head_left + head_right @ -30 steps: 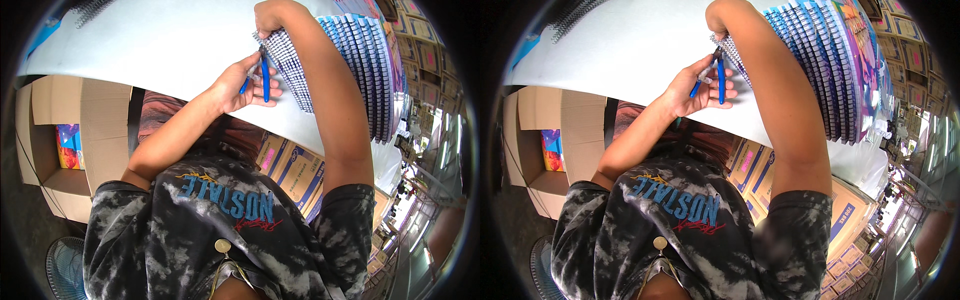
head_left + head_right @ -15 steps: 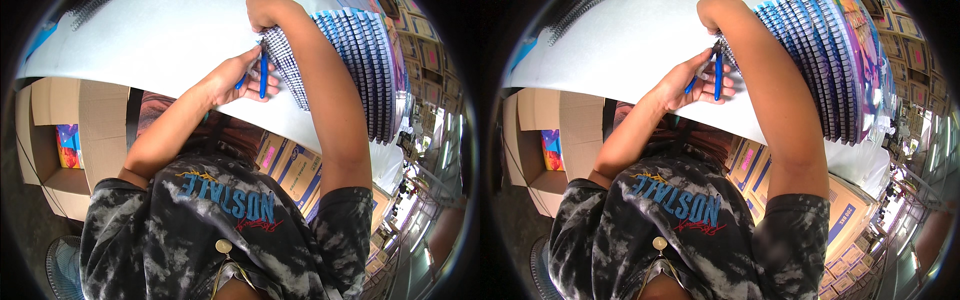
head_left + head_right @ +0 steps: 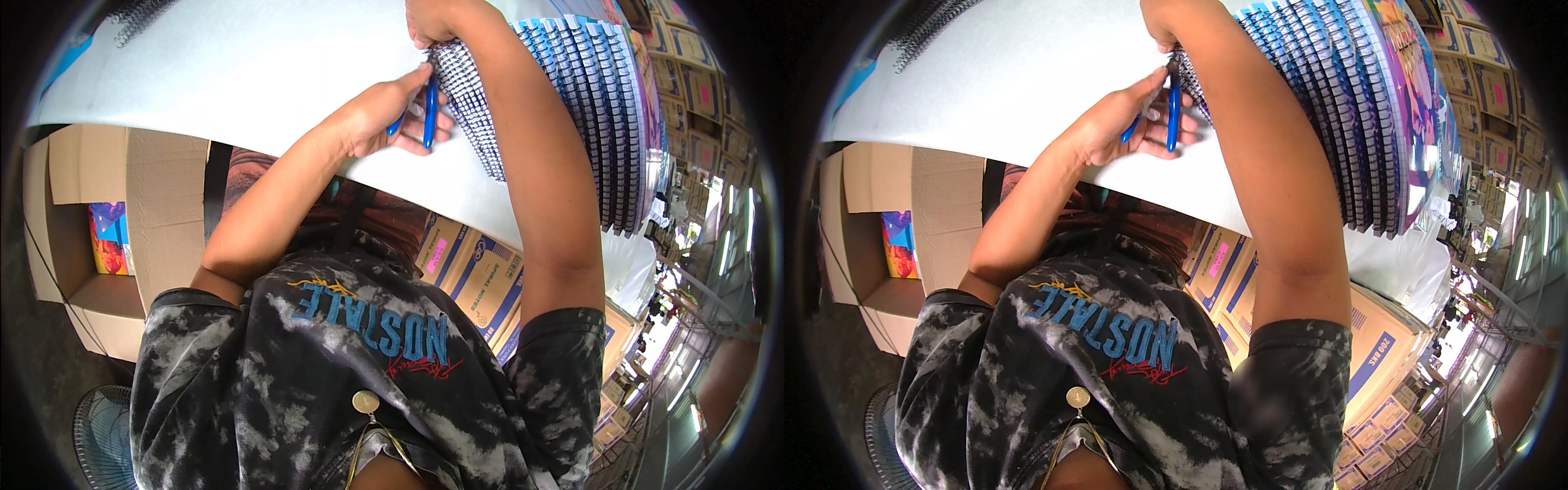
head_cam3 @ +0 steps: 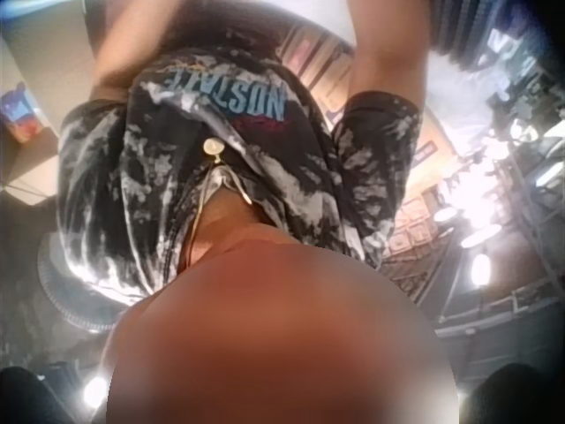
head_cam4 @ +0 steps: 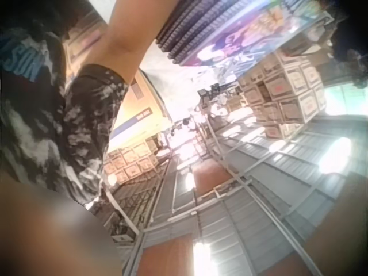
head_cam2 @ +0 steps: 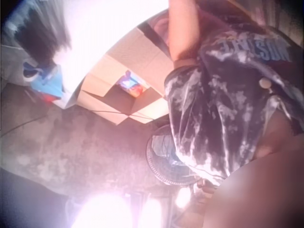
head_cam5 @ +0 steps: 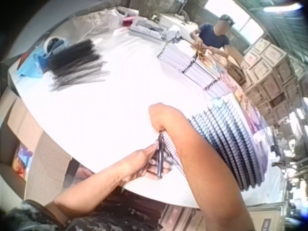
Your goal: The person inserts spiral bindings into notebooks, aligns the covers, and uses pliers to crimp the binding ends. They repeat this process for multiple notebooks, stacking the finished items on the table.
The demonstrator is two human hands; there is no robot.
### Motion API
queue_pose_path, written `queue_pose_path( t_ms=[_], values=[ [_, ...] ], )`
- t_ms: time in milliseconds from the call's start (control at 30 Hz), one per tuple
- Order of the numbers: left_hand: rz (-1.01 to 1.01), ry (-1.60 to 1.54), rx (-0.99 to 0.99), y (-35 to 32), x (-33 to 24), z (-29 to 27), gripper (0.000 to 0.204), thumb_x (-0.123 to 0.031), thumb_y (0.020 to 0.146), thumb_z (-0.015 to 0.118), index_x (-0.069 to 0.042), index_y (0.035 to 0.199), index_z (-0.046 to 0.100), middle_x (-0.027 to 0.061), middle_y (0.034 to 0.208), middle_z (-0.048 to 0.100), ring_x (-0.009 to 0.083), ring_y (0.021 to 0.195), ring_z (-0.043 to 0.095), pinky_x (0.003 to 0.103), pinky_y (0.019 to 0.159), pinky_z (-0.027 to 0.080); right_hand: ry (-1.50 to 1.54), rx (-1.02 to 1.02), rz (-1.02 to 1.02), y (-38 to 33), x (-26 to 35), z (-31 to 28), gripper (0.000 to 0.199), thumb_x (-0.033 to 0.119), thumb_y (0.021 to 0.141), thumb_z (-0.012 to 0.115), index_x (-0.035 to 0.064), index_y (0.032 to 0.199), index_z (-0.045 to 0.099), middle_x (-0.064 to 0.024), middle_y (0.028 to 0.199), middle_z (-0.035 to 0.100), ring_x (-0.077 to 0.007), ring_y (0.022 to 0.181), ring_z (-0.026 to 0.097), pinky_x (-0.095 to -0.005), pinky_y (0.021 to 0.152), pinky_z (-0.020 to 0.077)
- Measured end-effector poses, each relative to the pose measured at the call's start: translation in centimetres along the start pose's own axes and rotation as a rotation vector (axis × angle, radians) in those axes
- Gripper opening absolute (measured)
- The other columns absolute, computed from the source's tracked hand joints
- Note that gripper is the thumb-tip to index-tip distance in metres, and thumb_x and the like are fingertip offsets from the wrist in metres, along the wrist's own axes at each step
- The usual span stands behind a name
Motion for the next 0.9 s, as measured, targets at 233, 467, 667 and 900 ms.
queue_pose_path(
  t_ms=[233, 467, 667, 900],
  values=[
    [-0.036, 0.125, -0.040, -1.4, -0.1, -0.3, 0.053, -0.049, 0.095, 0.028, -0.003, 0.103, 0.054, 0.0069, 0.078, 0.058, 0.0165, 0.067, 0.062, 0.028, 0.058, 0.055, 0.022, -0.009, 0.024, 0.1, -0.5, 0.3, 0.018, 0.005, 0.068, 0.064, -0.0035, 0.084, 0.067, -0.0225, 0.090, 0.064, -0.0327, 0.085, 0.064, -0.0387, 0.071, 0.0517],
    [-0.046, -0.009, 0.047, 0.2, -0.1, -0.9, 0.051, -0.048, 0.096, 0.028, -0.004, 0.101, 0.053, 0.0043, 0.074, 0.056, 0.0158, 0.066, 0.060, 0.031, 0.066, 0.055, 0.054, -0.036, -0.002, -0.2, -0.3, -0.1, 0.018, 0.006, 0.068, 0.064, -0.0036, 0.083, 0.067, -0.0227, 0.090, 0.064, -0.0330, 0.085, 0.064, -0.0386, 0.072, 0.0516],
    [-0.002, 0.074, 0.009, -0.9, -0.1, 0.0, 0.051, -0.049, 0.095, 0.028, -0.004, 0.102, 0.052, 0.0021, 0.070, 0.053, 0.0130, 0.059, 0.055, 0.026, 0.055, 0.051, 0.053, -0.021, 0.042, -0.2, -0.4, -0.2, 0.019, 0.006, 0.068, 0.064, -0.0041, 0.083, 0.066, -0.0233, 0.090, 0.063, -0.0329, 0.085, 0.064, -0.0390, 0.072, 0.0516],
    [0.029, 0.141, 0.048, -0.3, -0.6, -0.7, 0.053, -0.051, 0.095, 0.028, -0.004, 0.101, 0.053, 0.0026, 0.071, 0.053, 0.0142, 0.061, 0.055, 0.028, 0.059, 0.052, 0.009, -0.026, 0.025, 0.3, -0.6, 0.1, 0.019, 0.006, 0.067, 0.064, -0.0035, 0.083, 0.067, -0.0231, 0.089, 0.064, -0.0333, 0.084, 0.064, -0.0389, 0.072, 0.0515]
  ],
)
Point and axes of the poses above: each hand's wrist, its own y-axis towards the middle knuckle, its own z-axis out of the palm, x = y × z, the point moved 5 cm from there along y, towards the middle knuckle
